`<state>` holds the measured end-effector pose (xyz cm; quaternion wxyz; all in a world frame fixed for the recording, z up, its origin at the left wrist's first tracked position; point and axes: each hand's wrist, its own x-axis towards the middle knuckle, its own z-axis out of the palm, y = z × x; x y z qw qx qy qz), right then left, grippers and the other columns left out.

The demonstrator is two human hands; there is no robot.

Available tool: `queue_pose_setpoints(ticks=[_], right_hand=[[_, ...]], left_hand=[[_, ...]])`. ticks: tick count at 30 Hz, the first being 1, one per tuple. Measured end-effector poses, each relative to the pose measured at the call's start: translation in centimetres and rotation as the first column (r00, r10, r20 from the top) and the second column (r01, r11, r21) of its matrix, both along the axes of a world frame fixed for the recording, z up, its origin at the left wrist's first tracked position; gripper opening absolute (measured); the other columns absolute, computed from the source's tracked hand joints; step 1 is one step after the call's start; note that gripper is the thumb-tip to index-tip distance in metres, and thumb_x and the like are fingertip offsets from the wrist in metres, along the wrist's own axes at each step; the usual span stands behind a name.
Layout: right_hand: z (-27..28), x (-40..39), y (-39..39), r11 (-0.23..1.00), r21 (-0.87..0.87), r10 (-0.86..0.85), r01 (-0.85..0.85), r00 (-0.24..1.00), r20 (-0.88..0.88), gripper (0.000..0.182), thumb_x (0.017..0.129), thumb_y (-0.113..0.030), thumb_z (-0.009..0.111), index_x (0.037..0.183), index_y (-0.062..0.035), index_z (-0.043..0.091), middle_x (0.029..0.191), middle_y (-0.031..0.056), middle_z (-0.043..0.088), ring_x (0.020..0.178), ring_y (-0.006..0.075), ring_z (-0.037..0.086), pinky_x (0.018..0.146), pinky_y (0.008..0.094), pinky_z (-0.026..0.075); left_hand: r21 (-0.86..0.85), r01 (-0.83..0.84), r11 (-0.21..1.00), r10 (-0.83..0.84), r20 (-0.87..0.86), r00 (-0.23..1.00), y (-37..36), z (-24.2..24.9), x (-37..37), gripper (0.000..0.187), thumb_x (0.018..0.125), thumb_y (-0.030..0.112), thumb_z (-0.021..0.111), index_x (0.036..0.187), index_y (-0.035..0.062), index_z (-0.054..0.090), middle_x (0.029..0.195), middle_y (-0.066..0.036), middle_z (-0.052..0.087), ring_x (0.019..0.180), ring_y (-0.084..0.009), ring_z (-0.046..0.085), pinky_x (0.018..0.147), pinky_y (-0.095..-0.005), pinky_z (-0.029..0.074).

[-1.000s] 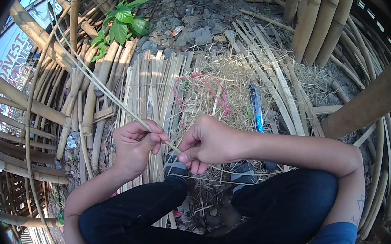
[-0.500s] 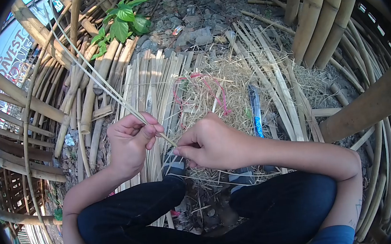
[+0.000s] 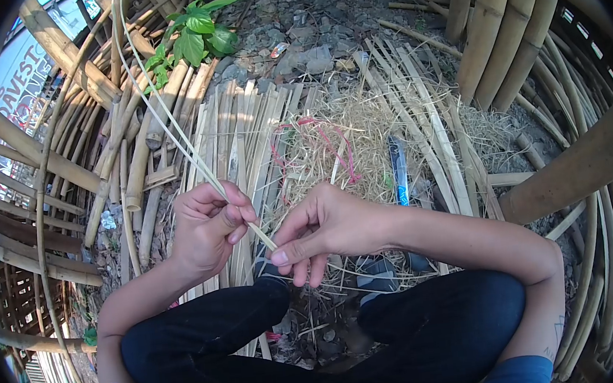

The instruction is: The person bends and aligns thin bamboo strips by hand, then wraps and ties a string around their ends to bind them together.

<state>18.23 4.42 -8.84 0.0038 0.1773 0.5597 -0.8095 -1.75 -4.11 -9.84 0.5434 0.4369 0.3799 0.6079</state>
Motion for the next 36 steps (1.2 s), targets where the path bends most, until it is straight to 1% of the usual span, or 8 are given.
queue_pose_setpoints(ticks=[5,10,14,17,23,25,31,36], right_hand=[[0.4,0.1,-0.1,0.999,0.051,-0.01,0.012,0.999,-0.042,0.022,0.087,-0.012,0.065,0.094,0.0085,0.065,0.081,0.0133,0.067,0.065,0.017,0.068,0.056,0.0259,0.058],[0.8,0.2,-0.5,0.894,0.448,0.027,0.024,0.994,-0.106,0.021,0.09,-0.012,0.058,0.092,0.0078,0.066,0.077,0.0103,0.067,0.064,0.0137,0.067,0.056,0.0223,0.056],[0.9,0.1,-0.4,0.929,0.367,-0.013,0.04,0.997,-0.076,0.022,0.09,-0.012,0.056,0.09,0.0073,0.066,0.073,0.009,0.066,0.061,0.013,0.067,0.056,0.0229,0.055],[0.8,0.2,0.1,0.698,0.716,0.158,-0.029,0.981,-0.114,0.023,0.092,-0.012,0.053,0.089,0.0069,0.066,0.07,0.0086,0.066,0.06,0.0124,0.067,0.055,0.0231,0.055],[0.7,0.1,-0.5,0.911,0.413,-0.004,0.015,1.0,-0.026,0.026,0.093,-0.013,0.053,0.09,0.0091,0.065,0.071,0.0108,0.066,0.061,0.015,0.067,0.055,0.0232,0.055],[0.8,0.0,-0.3,0.986,0.154,-0.06,0.058,0.998,0.007,0.023,0.092,-0.012,0.055,0.093,0.0095,0.065,0.071,0.0131,0.066,0.06,0.0178,0.067,0.054,0.0253,0.057],[-0.8,0.3,0.6,0.98,-0.199,0.004,-0.02,0.997,-0.083,0.021,0.09,-0.009,0.059,0.099,0.0097,0.064,0.07,0.015,0.065,0.057,0.0206,0.067,0.047,0.0277,0.057],[0.2,0.1,0.4,0.965,-0.261,-0.009,-0.028,0.99,-0.141,0.021,0.09,-0.008,0.058,0.098,0.0106,0.064,0.067,0.0144,0.064,0.052,0.0202,0.066,0.042,0.0263,0.055]], left_hand=[[-0.017,-0.023,1.0,0.022,-0.017,1.0,-0.1,0.3,0.1,0.008,0.085,-0.006,0.06,0.093,-0.0056,0.061,0.081,-0.016,0.066,0.055,-0.0085,0.053,0.047,-0.0194,0.041],[-0.062,-0.059,0.996,0.056,-0.038,0.998,-0.1,0.9,0.4,0.01,0.084,-0.009,0.058,0.093,-0.0057,0.061,0.08,-0.016,0.066,0.053,-0.008,0.051,0.047,-0.0193,0.04],[-0.1,-0.107,0.989,0.098,-0.084,0.992,0.0,1.0,0.8,0.011,0.084,-0.011,0.056,0.092,-0.0055,0.061,0.08,-0.014,0.066,0.052,-0.007,0.049,0.047,-0.0195,0.039],[-0.136,-0.152,0.979,0.134,-0.129,0.983,0.0,1.0,1.0,0.012,0.084,-0.011,0.055,0.092,-0.0054,0.061,0.08,-0.014,0.066,0.052,-0.0064,0.048,0.046,-0.0196,0.038],[-0.154,-0.163,0.974,0.139,-0.155,0.978,-0.1,1.1,1.0,0.008,0.087,-0.005,0.057,0.093,-0.0029,0.06,0.084,-0.013,0.064,0.068,-0.0089,0.059,0.049,-0.0189,0.039],[-0.162,-0.166,0.973,0.14,-0.161,0.977,-0.2,1.2,1.0,0.007,0.087,-0.005,0.058,0.093,-0.0027,0.06,0.084,-0.013,0.064,0.067,-0.0088,0.059,0.05,-0.019,0.038],[-0.206,-0.082,0.975,0.075,-0.043,0.996,-0.3,1.6,0.8,0.007,0.088,-0.003,0.057,0.094,-0.0014,0.06,0.083,-0.011,0.064,0.063,-0.0075,0.054,0.051,-0.0191,0.038],[-0.17,-0.092,0.981,0.108,0.088,0.99,-0.5,3.0,1.1,0.01,0.086,-0.008,0.055,0.095,-0.0039,0.06,0.082,-0.015,0.065,0.056,-0.0078,0.05,0.049,-0.0193,0.039]])
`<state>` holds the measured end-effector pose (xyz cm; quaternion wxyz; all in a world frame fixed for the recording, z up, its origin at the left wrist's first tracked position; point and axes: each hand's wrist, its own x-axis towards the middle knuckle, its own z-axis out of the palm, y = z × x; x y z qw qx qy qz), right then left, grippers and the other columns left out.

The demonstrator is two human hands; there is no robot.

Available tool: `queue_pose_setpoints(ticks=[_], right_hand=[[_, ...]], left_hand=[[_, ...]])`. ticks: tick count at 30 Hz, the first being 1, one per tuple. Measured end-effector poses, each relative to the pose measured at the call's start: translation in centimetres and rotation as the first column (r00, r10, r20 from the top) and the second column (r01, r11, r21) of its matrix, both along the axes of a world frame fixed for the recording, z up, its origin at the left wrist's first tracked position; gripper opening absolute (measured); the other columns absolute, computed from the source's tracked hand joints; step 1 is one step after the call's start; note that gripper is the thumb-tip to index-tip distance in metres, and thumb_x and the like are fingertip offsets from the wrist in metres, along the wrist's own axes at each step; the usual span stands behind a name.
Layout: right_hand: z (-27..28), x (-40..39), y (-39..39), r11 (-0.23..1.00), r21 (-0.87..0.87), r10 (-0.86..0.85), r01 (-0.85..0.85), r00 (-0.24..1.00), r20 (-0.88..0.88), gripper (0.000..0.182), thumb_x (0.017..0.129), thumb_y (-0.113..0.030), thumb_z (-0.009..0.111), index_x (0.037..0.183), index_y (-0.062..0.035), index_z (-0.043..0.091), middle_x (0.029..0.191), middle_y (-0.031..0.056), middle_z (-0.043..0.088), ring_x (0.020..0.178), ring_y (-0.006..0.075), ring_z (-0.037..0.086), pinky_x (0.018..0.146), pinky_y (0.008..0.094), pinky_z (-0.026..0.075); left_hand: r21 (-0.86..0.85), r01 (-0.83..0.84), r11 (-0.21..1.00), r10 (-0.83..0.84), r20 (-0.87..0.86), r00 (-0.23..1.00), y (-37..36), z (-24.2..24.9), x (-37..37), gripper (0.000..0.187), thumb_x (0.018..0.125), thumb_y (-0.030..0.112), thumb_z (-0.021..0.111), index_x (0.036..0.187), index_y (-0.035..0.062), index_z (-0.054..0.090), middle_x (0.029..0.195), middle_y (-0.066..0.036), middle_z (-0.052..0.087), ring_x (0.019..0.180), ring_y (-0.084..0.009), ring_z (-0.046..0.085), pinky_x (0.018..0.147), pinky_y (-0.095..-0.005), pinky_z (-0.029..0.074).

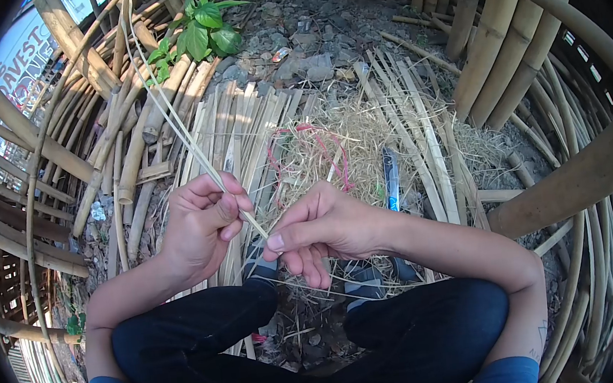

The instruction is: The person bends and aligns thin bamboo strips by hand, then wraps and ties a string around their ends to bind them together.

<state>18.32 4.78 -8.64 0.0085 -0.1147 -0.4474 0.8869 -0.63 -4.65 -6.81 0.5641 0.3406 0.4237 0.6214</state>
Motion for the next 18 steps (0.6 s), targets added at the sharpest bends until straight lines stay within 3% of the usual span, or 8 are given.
queue_pose_setpoints(ticks=[6,10,18], right_hand=[[4.1,-0.6,-0.6,0.997,0.077,0.026,-0.017,0.993,-0.117,0.02,0.09,-0.006,0.058,0.095,0.012,0.064,0.063,0.0137,0.063,0.047,0.0179,0.063,0.038,0.0249,0.052],[5.2,-1.2,-1.2,1.0,0.012,0.024,-0.022,0.981,-0.19,0.017,0.089,-0.003,0.056,0.094,0.012,0.064,0.061,0.0134,0.062,0.045,0.0175,0.062,0.036,0.0241,0.051],[3.9,-1.5,-1.6,0.998,-0.047,0.035,-0.041,0.991,-0.128,0.017,0.088,-0.003,0.057,0.093,0.0119,0.064,0.061,0.0123,0.062,0.044,0.0169,0.062,0.035,0.0239,0.05]], left_hand=[[0.208,0.04,0.977,-0.075,0.165,0.983,-1.1,2.6,-0.5,0.01,0.087,-0.003,0.058,0.097,-0.0019,0.06,0.084,-0.015,0.065,0.056,-0.0082,0.05,0.05,-0.02,0.041],[0.224,0.022,0.974,-0.064,0.182,0.981,-1.8,3.7,-0.8,0.011,0.087,-0.001,0.059,0.098,-0.0016,0.06,0.085,-0.014,0.066,0.056,-0.0088,0.049,0.052,-0.0204,0.041],[0.204,0.051,0.978,-0.084,0.155,0.984,-2.6,2.3,-1.4,0.015,0.087,0.001,0.06,0.102,-0.0015,0.06,0.087,-0.014,0.066,0.058,-0.0086,0.049,0.052,-0.0205,0.041]])
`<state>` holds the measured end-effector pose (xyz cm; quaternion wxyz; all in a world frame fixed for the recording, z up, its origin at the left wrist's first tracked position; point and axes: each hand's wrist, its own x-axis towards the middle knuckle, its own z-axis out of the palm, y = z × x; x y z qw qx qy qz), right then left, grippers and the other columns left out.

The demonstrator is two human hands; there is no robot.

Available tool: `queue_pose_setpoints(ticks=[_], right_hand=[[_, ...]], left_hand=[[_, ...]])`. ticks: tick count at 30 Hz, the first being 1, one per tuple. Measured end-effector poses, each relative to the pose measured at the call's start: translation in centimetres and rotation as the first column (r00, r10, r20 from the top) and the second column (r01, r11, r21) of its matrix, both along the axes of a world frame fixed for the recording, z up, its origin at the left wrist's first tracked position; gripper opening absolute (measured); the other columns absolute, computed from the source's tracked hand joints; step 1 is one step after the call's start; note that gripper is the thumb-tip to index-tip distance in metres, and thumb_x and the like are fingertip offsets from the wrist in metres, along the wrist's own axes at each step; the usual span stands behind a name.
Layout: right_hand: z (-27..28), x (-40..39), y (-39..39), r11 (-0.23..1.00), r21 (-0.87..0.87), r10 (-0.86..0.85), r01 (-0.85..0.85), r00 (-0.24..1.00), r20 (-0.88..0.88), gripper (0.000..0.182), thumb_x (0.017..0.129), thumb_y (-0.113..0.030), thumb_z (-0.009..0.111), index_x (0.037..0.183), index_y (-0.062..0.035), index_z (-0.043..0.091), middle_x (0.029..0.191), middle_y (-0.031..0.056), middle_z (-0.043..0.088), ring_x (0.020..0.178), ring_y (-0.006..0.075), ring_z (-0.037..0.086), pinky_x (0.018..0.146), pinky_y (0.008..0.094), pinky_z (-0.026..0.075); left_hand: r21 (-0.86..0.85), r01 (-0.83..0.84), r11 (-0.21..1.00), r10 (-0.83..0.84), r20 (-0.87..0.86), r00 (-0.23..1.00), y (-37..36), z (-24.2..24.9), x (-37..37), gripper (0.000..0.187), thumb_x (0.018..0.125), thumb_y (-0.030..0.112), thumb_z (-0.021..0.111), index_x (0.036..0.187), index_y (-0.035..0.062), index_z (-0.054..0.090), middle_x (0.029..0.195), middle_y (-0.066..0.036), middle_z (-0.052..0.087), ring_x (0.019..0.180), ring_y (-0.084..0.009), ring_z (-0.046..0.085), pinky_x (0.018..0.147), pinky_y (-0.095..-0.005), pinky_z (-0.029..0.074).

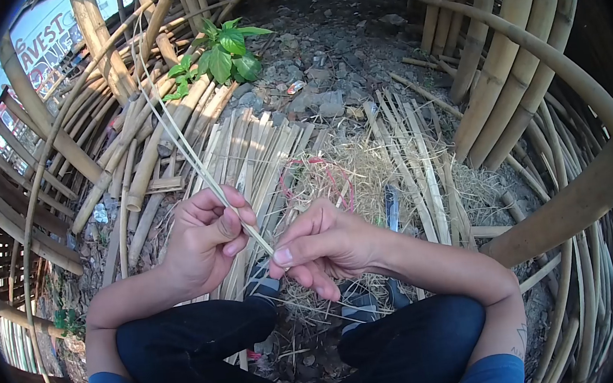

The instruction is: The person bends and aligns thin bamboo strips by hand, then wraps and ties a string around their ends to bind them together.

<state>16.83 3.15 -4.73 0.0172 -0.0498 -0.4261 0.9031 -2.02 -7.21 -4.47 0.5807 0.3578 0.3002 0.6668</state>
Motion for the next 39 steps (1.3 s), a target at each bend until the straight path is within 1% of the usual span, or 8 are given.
queue_pose_setpoints(ticks=[14,18,19,20,24,28,33,39], right_hand=[[-4.5,-0.8,0.6,0.988,-0.133,0.102,-0.075,0.972,0.21,0.016,0.087,-0.003,0.059,0.093,0.0112,0.064,0.061,0.0126,0.062,0.044,0.0176,0.062,0.035,0.0236,0.051],[-5.9,-0.8,0.9,0.986,-0.145,0.117,-0.082,0.96,0.253,0.017,0.086,-0.004,0.061,0.093,0.0109,0.065,0.061,0.0121,0.062,0.044,0.0169,0.062,0.036,0.0237,0.051],[-6.2,-0.7,0.9,0.984,-0.16,0.114,-0.074,0.96,0.257,0.017,0.086,-0.004,0.061,0.093,0.0109,0.065,0.061,0.0121,0.062,0.044,0.0169,0.062,0.036,0.0237,0.051],[-6.5,-0.7,0.9,0.983,-0.169,0.123,-0.077,0.95,0.287,0.017,0.086,-0.005,0.061,0.092,0.0107,0.065,0.061,0.0118,0.062,0.044,0.0167,0.062,0.036,0.0237,0.051],[-7.5,-0.6,0.7,0.979,-0.179,0.148,-0.097,0.944,0.296,0.017,0.086,-0.005,0.062,0.091,0.0102,0.065,0.061,0.0111,0.061,0.045,0.0164,0.062,0.036,0.0234,0.051],[-7.7,0.1,0.9,0.976,-0.203,0.136,-0.079,0.948,0.287,0.017,0.085,-0.006,0.063,0.09,0.0102,0.065,0.059,0.0107,0.06,0.044,0.0157,0.062,0.036,0.0229,0.051],[-7.8,1.3,1.5,0.964,-0.248,0.162,-0.093,0.947,0.276,0.017,0.085,-0.005,0.062,0.091,0.0103,0.065,0.059,0.0111,0.061,0.041,0.015,0.06,0.034,0.0223,0.049],[-8.2,2.5,1.9,0.965,-0.231,0.183,-0.121,0.945,0.27,0.018,0.085,-0.006,0.062,0.091,0.0105,0.065,0.059,0.0113,0.06,0.04,0.0147,0.059,0.033,0.0228,0.047]], left_hand=[[-0.217,0.125,0.968,-0.128,-0.004,0.992,-0.5,-4.5,-2.6,0.019,0.087,0.014,0.064,0.102,0.0017,0.061,0.092,-0.015,0.066,0.059,-0.012,0.056,0.049,-0.0219,0.044],[-0.548,0.106,0.83,-0.276,-0.238,0.931,-1.4,-3.3,-4.3,0.028,0.085,0.027,0.068,0.087,-0.001,0.065,0.074,-0.014,0.064,0.051,-0.0143,0.055,0.044,-0.0221,0.041],[-0.148,0.055,0.987,-0.151,-0.785,0.601,-1.9,-3.1,-4.3,0.027,0.082,0.026,0.069,0.083,-0.0004,0.064,0.068,-0.014,0.061,0.049,-0.0166,0.054,0.043,-0.0239,0.039],[0.245,0.248,0.937,0.225,-0.969,0.106,-2.0,-3.0,-4.3,0.026,0.08,0.026,0.07,0.079,0.0002,0.063,0.061,-0.013,0.058,0.047,-0.0188,0.053,0.043,-0.0257,0.038],[0.634,0.404,0.659,0.616,-0.764,0.192,3.3,-3.3,-1.5,0.021,0.073,0.018,0.071,0.08,0.0017,0.06,0.069,-0.007,0.057,0.056,-0.021,0.055,0.045,-0.03,0.039],[0.402,0.612,0.68,0.292,-0.915,0.277,4.1,-5.1,-2.2,0.027,0.07,0.018,0.072,0.087,0.0,0.062,0.076,-0.008,0.059,0.062,-0.0227,0.058,0.049,-0.0287,0.044],[0.535,0.754,0.381,0.717,-0.686,0.124,4.6,-5.6,-1.5,0.022,0.07,0.014,0.061,0.085,-0.0018,0.06,0.069,-0.004,0.053,0.06,-0.0141,0.055,0.044,-0.0248,0.042],[0.435,0.803,0.407,0.706,-0.708,0.026,4.4,-4.2,-0.2,0.021,0.069,0.013,0.06,0.083,-0.0034,0.06,0.065,-0.003,0.05,0.057,-0.012,0.051,0.039,-0.0234,0.04]])
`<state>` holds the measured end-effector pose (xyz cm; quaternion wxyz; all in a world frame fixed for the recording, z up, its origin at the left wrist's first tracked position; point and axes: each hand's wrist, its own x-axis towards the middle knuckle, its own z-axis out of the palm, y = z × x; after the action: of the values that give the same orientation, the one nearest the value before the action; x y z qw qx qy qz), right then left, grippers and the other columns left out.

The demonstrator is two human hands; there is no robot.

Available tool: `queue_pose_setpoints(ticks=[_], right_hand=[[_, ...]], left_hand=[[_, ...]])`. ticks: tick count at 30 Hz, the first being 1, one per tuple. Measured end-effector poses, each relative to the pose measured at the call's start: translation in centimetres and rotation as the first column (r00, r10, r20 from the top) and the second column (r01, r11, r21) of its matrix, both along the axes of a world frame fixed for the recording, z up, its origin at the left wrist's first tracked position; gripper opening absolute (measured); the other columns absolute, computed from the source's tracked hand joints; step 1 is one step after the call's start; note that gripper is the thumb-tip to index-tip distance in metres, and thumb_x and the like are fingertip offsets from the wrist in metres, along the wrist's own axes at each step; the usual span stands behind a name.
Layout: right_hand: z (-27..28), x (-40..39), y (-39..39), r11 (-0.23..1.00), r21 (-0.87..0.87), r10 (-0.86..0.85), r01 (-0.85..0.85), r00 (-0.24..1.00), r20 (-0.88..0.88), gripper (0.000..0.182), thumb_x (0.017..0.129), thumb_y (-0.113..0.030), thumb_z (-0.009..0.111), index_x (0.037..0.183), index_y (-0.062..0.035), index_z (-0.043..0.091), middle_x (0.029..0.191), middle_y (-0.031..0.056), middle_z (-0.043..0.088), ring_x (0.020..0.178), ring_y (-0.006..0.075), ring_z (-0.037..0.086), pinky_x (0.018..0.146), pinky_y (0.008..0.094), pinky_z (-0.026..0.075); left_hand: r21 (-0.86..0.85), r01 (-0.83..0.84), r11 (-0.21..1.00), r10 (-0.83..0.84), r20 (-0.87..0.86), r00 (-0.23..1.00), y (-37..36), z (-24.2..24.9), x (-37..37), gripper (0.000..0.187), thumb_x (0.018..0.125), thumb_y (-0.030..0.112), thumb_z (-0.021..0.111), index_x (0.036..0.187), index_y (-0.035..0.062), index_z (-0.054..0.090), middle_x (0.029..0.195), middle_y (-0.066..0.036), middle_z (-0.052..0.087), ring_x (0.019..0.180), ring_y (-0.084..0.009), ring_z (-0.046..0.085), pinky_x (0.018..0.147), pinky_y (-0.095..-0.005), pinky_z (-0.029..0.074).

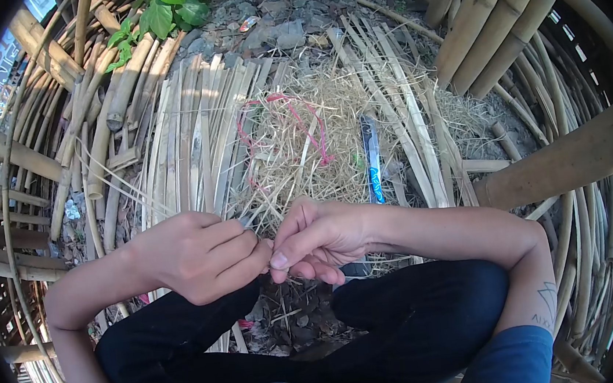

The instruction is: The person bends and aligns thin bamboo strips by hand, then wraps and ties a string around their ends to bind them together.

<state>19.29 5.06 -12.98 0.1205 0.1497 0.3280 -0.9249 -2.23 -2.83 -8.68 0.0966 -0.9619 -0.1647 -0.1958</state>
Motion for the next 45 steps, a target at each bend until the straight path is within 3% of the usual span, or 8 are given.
queue_pose_setpoints(ticks=[17,27,30,31,33,36,43,45], right_hand=[[-0.7,1.6,0.3,0.993,-0.117,0.019,-0.035,0.99,-0.137,0.024,0.09,-0.01,0.058,0.096,0.0131,0.062,0.063,0.0131,0.061,0.045,0.0169,0.062,0.037,0.0234,0.052],[-4.2,4.1,5.0,0.794,0.418,-0.471,0.442,0.882,-0.038,0.033,0.097,-0.02,0.048,0.097,0.0096,0.062,0.071,0.0112,0.064,0.054,0.0167,0.065,0.047,0.0265,0.054],[-7.4,4.7,4.6,0.094,0.993,-0.307,0.077,0.951,-0.044,0.018,0.09,-0.014,0.058,0.096,0.0017,0.064,0.073,0.0091,0.064,0.06,0.0173,0.064,0.054,0.0304,0.051],[-8.8,4.5,4.0,0.097,0.992,-0.302,0.079,0.952,-0.046,0.018,0.09,-0.014,0.058,0.096,0.0017,0.064,0.073,0.0091,0.064,0.06,0.0173,0.064,0.054,0.0304,0.051],[-11.2,3.4,2.7,-0.461,0.855,0.058,0.235,0.97,-0.236,0.016,0.082,-0.01,0.065,0.093,0.0005,0.064,0.074,0.0078,0.062,0.067,0.022,0.062,0.057,0.0331,0.05],[-14.1,0.5,1.4,-0.566,0.776,0.132,0.278,0.96,-0.248,0.017,0.075,-0.009,0.067,0.09,-0.0018,0.064,0.073,0.0079,0.058,0.074,0.025,0.059,0.061,0.0339,0.049],[-14.9,-0.9,2.1,-0.45,0.847,0.204,0.283,0.956,-0.211,0.018,0.076,-0.011,0.067,0.089,-0.0012,0.061,0.079,0.009,0.058,0.076,0.0248,0.057,0.064,0.0319,0.047],[-13.7,-0.6,2.1,-0.067,0.947,0.022,0.314,0.95,-0.313,0.017,0.083,-0.014,0.066,0.091,-0.0002,0.06,0.079,0.0077,0.06,0.078,0.0216,0.058,0.068,0.03,0.047]], left_hand=[[-0.022,0.005,1.0,-0.01,-0.189,0.982,-0.1,2.0,1.7,0.029,0.067,0.01,0.062,0.09,-0.0073,0.059,0.063,-0.001,0.046,0.054,-0.011,0.051,0.037,-0.0226,0.035],[-0.181,-0.206,0.962,0.155,-0.261,0.953,-0.2,-0.7,-2.1,0.023,0.079,0.011,0.063,0.096,-0.0021,0.056,0.068,-0.005,0.051,0.059,-0.0174,0.058,0.044,-0.0286,0.043],[-0.234,-0.276,0.932,0.208,-0.279,0.937,-0.7,-1.6,-2.7,0.023,0.079,0.011,0.064,0.096,-0.0024,0.056,0.07,-0.006,0.053,0.061,-0.0193,0.06,0.045,-0.0298,0.044],[-0.257,-0.293,0.921,0.228,-0.255,0.94,-0.8,-1.8,-2.8,0.023,0.079,0.01,0.065,0.095,-0.0026,0.056,0.07,-0.007,0.054,0.061,-0.0201,0.06,0.045,-0.0306,0.045],[-0.281,-0.319,0.905,0.256,-0.238,0.937,-0.9,-2.2,-3.0,0.023,0.078,0.009,0.066,0.095,-0.0028,0.056,0.07,-0.007,0.055,0.062,-0.0209,0.061,0.046,-0.0314,0.046],[-0.29,-0.342,0.894,0.289,-0.21,0.934,-0.8,-2.3,-2.9,0.022,0.077,0.007,0.067,0.094,-0.003,0.057,0.07,-0.008,0.056,0.06,-0.0219,0.061,0.047,-0.0328,0.048],[-0.372,-0.373,0.85,0.343,-0.148,0.928,-0.5,-3.2,-3.2,0.016,0.079,0.007,0.061,0.091,-0.0011,0.054,0.067,-0.009,0.052,0.06,-0.0242,0.061,0.049,-0.0346,0.048],[-0.403,-0.368,0.838,0.354,-0.112,0.929,-0.3,-3.4,-3.4,0.015,0.08,0.007,0.062,0.09,-0.001,0.054,0.067,-0.009,0.052,0.06,-0.0257,0.06,0.05,-0.0356,0.048]])
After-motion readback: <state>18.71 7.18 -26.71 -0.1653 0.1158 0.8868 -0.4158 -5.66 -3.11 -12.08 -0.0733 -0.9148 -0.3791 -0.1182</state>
